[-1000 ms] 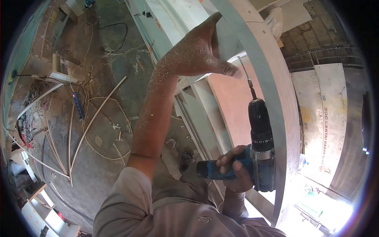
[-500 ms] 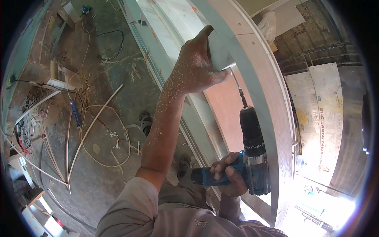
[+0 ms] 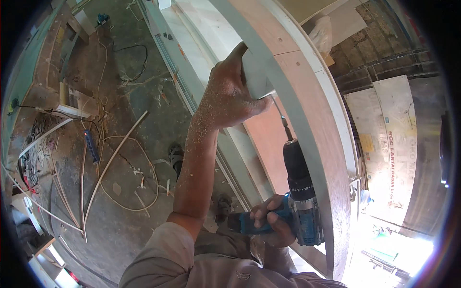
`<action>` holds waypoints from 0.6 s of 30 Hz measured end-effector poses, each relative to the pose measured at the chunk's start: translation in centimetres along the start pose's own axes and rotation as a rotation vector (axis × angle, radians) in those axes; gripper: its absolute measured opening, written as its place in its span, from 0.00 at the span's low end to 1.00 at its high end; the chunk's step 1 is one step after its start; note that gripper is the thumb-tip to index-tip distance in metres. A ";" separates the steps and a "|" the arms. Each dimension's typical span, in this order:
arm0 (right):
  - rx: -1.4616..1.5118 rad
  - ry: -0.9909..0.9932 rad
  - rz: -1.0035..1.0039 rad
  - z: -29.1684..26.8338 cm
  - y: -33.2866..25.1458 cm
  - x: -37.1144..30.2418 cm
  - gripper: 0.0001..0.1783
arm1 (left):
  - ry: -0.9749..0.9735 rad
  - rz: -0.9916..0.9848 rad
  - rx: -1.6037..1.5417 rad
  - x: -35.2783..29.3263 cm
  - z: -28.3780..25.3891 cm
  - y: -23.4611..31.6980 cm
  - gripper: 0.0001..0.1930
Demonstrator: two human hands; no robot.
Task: The person positions wooden boards onto a large white cabinet frame, holds them in place, and then uses a drill to secure them with screws.
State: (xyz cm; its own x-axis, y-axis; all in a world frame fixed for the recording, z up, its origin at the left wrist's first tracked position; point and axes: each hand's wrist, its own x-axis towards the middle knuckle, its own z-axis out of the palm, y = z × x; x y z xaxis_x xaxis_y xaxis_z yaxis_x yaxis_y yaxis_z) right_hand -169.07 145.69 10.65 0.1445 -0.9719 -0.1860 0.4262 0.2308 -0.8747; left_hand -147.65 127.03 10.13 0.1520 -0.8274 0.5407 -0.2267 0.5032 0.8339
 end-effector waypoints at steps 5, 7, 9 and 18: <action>0.006 -0.008 0.014 0.1 0.2 0.3 0.12 | 0.031 -0.004 -0.111 -0.1 0.2 -0.6 0.34; -0.005 -0.007 0.007 0.1 0.2 0.4 0.12 | 0.032 0.023 -0.095 0.0 0.2 -0.8 0.35; -0.013 -0.002 0.022 0.2 0.1 0.4 0.12 | 0.035 0.051 -0.071 -0.1 0.1 -1.0 0.35; -0.035 -0.044 -0.024 0.4 0.1 1.0 0.12 | 0.025 0.073 -0.070 0.0 0.1 -1.3 0.36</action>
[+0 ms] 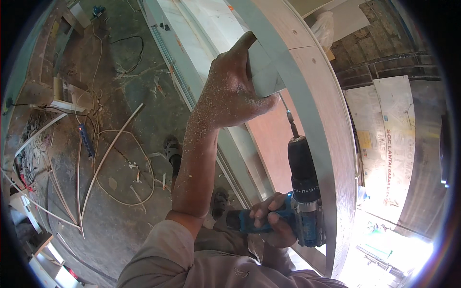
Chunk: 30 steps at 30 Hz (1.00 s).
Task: The person positions wooden boards onto a large white cabinet frame, holds them in place, and then uses a drill to secure them with screws.
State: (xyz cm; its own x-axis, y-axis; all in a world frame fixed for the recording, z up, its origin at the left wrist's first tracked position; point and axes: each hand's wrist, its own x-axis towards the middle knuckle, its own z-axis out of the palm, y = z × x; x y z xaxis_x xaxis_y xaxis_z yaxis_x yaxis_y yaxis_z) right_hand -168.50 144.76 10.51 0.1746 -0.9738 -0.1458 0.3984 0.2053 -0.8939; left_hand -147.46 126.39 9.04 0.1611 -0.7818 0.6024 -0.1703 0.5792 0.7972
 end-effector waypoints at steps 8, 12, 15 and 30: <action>-0.011 -0.018 0.002 -0.1 0.2 0.3 0.13 | -0.013 -0.026 0.031 -0.1 -0.1 -0.2 0.38; -0.003 -0.010 0.011 0.3 0.3 0.7 0.13 | -0.009 0.006 0.014 0.0 -0.1 -0.9 0.39; 0.001 -0.005 0.043 0.3 0.2 0.9 0.13 | -0.009 0.004 0.013 0.0 0.0 -0.9 0.41; -0.019 0.000 0.014 1.0 0.2 1.5 0.12 | 0.022 0.002 0.010 0.0 0.4 -0.9 0.42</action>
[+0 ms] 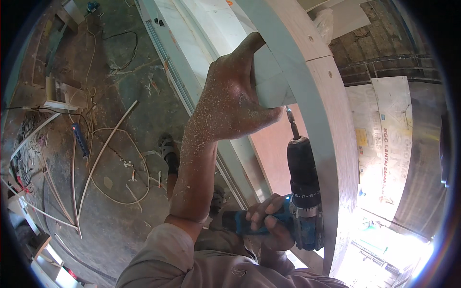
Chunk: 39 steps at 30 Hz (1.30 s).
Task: The person positions wooden boards onto a large white cabinet frame, holds them in place, and then uses a drill to secure them with screws.
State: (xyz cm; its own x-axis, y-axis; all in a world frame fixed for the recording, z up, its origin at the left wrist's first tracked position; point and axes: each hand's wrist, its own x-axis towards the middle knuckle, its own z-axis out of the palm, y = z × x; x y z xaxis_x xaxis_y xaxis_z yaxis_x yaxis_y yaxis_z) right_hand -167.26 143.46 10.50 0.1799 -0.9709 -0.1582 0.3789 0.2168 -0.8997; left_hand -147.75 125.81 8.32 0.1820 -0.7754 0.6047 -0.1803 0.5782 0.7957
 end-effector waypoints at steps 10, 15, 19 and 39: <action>-0.030 -0.006 0.004 -0.2 0.2 0.5 0.12 | 0.022 0.070 0.037 -0.3 0.3 -0.9 0.43; -0.064 -0.014 -0.028 -0.1 0.1 0.8 0.12 | 0.013 0.065 0.057 -0.2 0.3 -0.8 0.43; -0.076 -0.007 -0.004 0.1 -0.1 1.0 0.12 | 0.012 0.061 0.053 -0.1 0.2 -0.7 0.43; -0.153 0.036 0.076 -0.3 -0.4 1.1 0.16 | -0.104 -0.147 0.031 0.4 -0.9 1.5 0.43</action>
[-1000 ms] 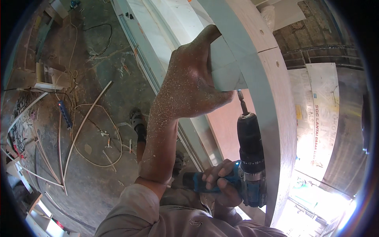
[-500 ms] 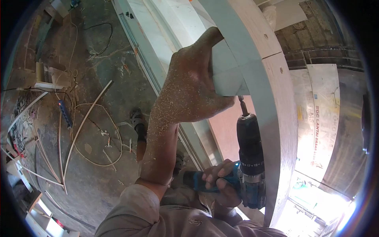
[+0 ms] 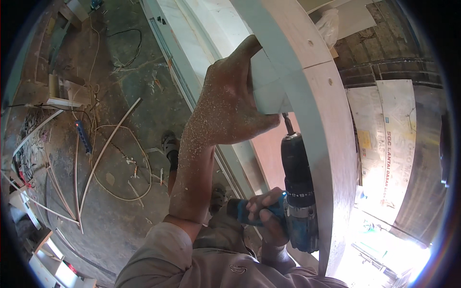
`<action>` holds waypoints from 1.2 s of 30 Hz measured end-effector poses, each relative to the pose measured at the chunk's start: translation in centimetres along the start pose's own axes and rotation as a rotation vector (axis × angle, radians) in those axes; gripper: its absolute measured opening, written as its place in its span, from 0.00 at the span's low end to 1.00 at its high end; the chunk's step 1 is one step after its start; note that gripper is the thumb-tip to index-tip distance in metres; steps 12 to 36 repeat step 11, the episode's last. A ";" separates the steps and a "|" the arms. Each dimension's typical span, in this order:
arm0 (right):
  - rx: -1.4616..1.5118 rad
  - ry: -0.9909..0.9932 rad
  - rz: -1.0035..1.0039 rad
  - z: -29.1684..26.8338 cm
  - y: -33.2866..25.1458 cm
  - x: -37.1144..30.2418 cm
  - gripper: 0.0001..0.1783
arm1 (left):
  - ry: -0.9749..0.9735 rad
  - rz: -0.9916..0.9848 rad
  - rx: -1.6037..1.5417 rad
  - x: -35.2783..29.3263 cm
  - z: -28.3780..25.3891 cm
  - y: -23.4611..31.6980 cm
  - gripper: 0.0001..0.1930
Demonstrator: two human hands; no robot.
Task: The person positions wooden boards onto a large white cabinet frame, holds them in place, and then uses a drill to secure them with screws.
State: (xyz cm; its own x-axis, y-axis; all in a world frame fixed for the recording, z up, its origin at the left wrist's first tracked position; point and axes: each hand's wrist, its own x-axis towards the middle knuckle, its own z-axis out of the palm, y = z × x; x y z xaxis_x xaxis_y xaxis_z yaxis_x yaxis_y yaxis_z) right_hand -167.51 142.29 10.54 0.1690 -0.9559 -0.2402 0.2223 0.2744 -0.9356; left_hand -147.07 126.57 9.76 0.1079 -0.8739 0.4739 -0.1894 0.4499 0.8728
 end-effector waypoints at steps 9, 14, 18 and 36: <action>-0.121 0.009 -0.014 -5.1 3.1 -2.5 0.30 | -0.061 -0.111 -0.073 0.1 -0.7 1.9 0.41; -0.156 0.023 -0.012 -6.3 3.4 -4.1 0.31 | -0.020 -0.155 0.023 0.1 -0.7 2.3 0.39; -0.156 0.023 -0.012 -6.3 3.4 -4.1 0.31 | -0.020 -0.155 0.023 0.1 -0.7 2.3 0.39; -0.156 0.023 -0.012 -6.3 3.4 -4.1 0.31 | -0.020 -0.155 0.023 0.1 -0.7 2.3 0.39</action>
